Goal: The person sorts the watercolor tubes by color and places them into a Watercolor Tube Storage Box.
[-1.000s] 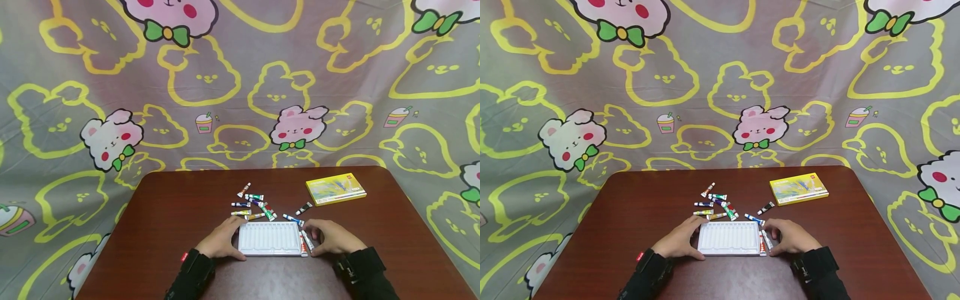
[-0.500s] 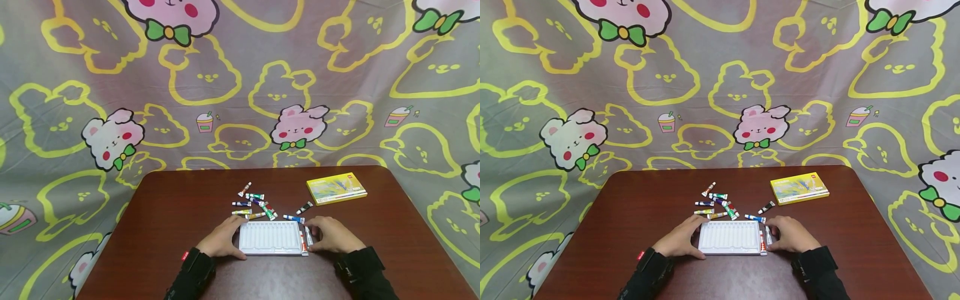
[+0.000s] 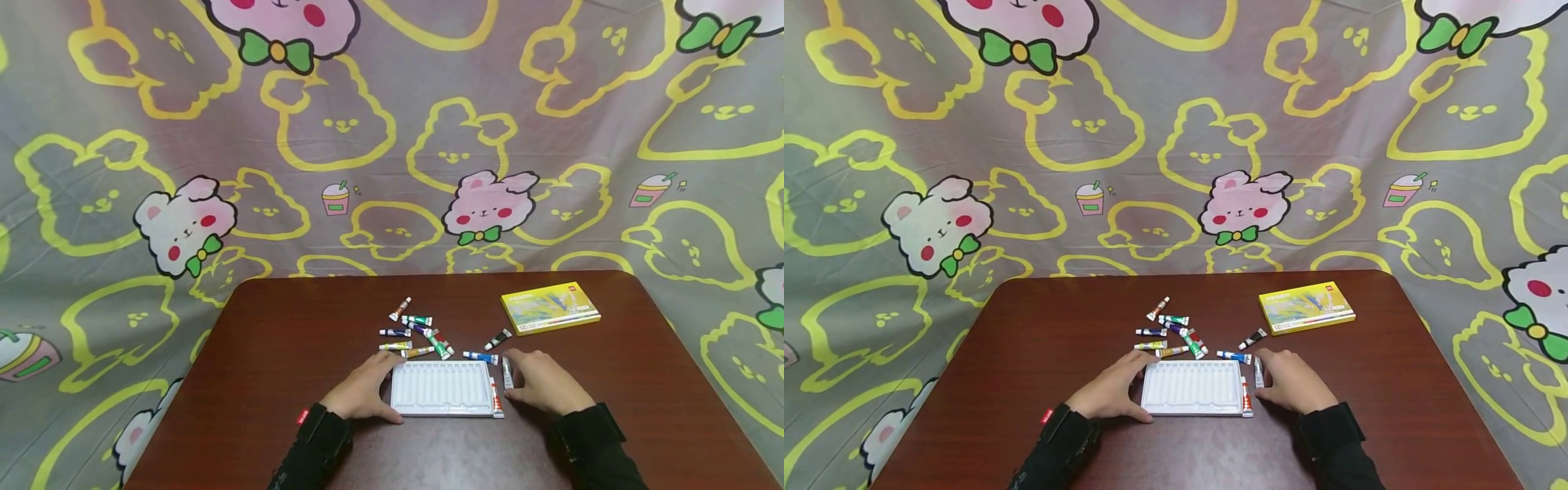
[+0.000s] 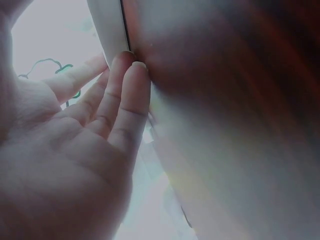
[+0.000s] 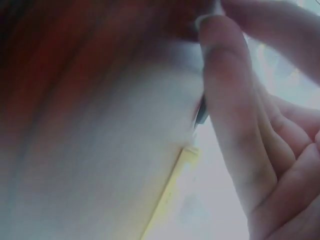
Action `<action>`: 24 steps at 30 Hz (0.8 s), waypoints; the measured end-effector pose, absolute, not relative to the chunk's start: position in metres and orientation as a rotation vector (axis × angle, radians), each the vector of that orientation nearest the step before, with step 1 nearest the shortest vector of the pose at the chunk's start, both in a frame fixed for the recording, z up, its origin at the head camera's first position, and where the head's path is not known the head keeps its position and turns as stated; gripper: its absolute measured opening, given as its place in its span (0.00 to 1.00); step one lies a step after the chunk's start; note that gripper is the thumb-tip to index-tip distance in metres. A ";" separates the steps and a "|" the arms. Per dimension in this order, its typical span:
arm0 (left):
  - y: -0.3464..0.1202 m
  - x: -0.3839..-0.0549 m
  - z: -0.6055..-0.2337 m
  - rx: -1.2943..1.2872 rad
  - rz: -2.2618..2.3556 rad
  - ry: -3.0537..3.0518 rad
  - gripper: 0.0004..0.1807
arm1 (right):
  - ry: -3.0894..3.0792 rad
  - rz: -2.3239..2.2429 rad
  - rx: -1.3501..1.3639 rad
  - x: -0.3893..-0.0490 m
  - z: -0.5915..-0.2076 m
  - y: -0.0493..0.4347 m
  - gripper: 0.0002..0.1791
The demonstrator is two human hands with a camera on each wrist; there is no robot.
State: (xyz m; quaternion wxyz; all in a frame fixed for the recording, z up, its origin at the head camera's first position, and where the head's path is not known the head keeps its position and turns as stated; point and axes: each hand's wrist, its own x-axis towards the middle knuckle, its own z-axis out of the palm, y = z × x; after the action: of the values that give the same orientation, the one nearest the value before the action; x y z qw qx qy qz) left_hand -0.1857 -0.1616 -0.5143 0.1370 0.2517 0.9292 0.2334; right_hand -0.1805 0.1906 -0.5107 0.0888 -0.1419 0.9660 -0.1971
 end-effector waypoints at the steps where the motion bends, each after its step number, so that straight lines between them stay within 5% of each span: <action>1: -0.162 -0.186 -0.514 0.729 0.676 2.689 0.56 | 2.863 -0.610 -0.415 -0.181 -0.511 0.191 0.37; 24: -0.162 -0.185 -0.513 0.723 0.683 2.685 0.56 | 2.778 -1.668 -0.724 -0.161 -0.459 0.189 0.39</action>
State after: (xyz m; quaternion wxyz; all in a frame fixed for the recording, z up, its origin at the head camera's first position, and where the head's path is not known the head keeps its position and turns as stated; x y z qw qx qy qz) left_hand -0.1853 -0.1620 -0.5134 0.1386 0.2501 0.9287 0.2362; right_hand -0.1611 0.1886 -0.4589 -0.0890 -0.2174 0.8333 -0.5004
